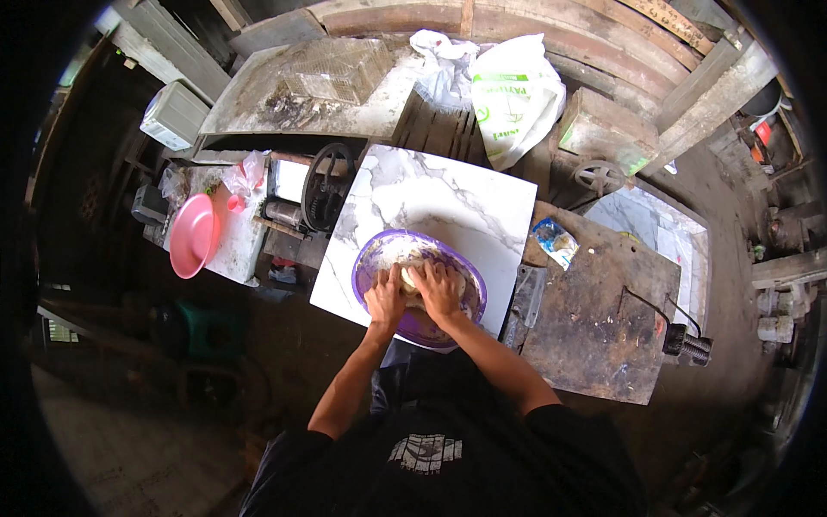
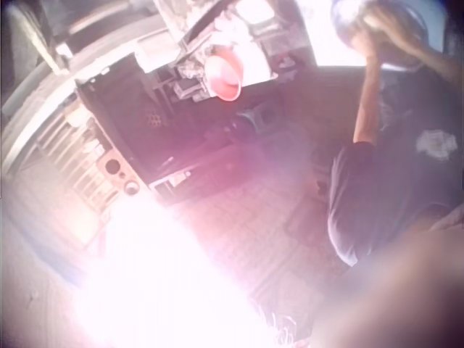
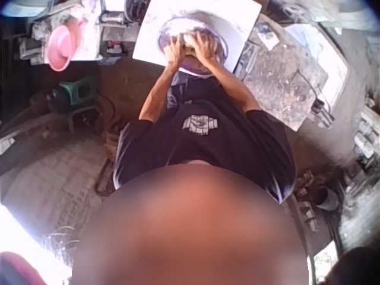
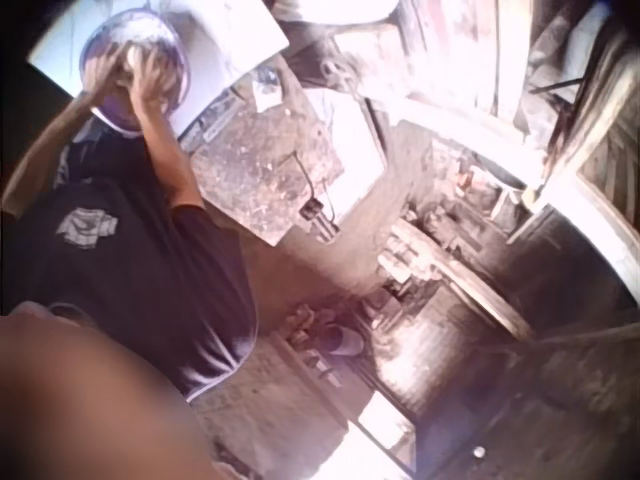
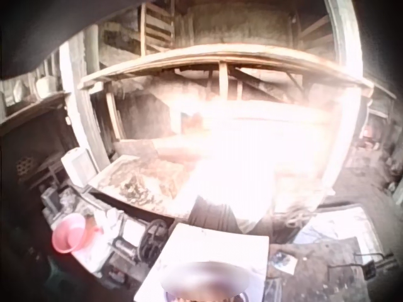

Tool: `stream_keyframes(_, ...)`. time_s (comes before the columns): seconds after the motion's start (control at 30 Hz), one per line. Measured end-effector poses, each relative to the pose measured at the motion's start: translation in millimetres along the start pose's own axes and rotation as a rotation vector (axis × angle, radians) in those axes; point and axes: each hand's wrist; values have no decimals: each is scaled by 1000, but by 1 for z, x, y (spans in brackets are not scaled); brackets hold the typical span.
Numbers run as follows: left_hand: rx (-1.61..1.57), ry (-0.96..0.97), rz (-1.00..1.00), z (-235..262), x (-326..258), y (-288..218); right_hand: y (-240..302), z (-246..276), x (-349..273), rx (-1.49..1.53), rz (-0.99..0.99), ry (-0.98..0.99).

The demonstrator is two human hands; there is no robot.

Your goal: The person kneads dough in a purple bowl by hand on a white surface, pushing and folding the dough repeatedly.

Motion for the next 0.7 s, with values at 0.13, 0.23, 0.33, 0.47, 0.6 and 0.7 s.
stream_keyframes(0.13, -53, 110, 86, 9, 6, 2, -11, -8, 11, 5, 12, -34)
stream_keyframes(0.23, -327, 59, -137, 15, 14, 30, -25, 0, 23, 76, 72, 40)
stream_keyframes(0.33, -680, 474, -67, 45, 29, 34, -33, 9, 28, 105, 146, 79)
stream_keyframes(0.47, -653, 170, -99, 41, 31, 44, -46, 13, 39, 107, 359, 7)
stream_keyframes(0.6, -628, 60, -160, 28, 37, 47, -60, 9, 45, 88, 483, -6)
stream_keyframes(0.7, -567, 73, -116, 27, 40, 48, -64, 14, 38, -53, 580, -14)
Point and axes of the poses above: each hand's wrist, its own x-axis towards the middle knuckle, its own z-axis out of the back of the hand, y = z × x, and after that the axes turned 4 degrees about -z, right-handed
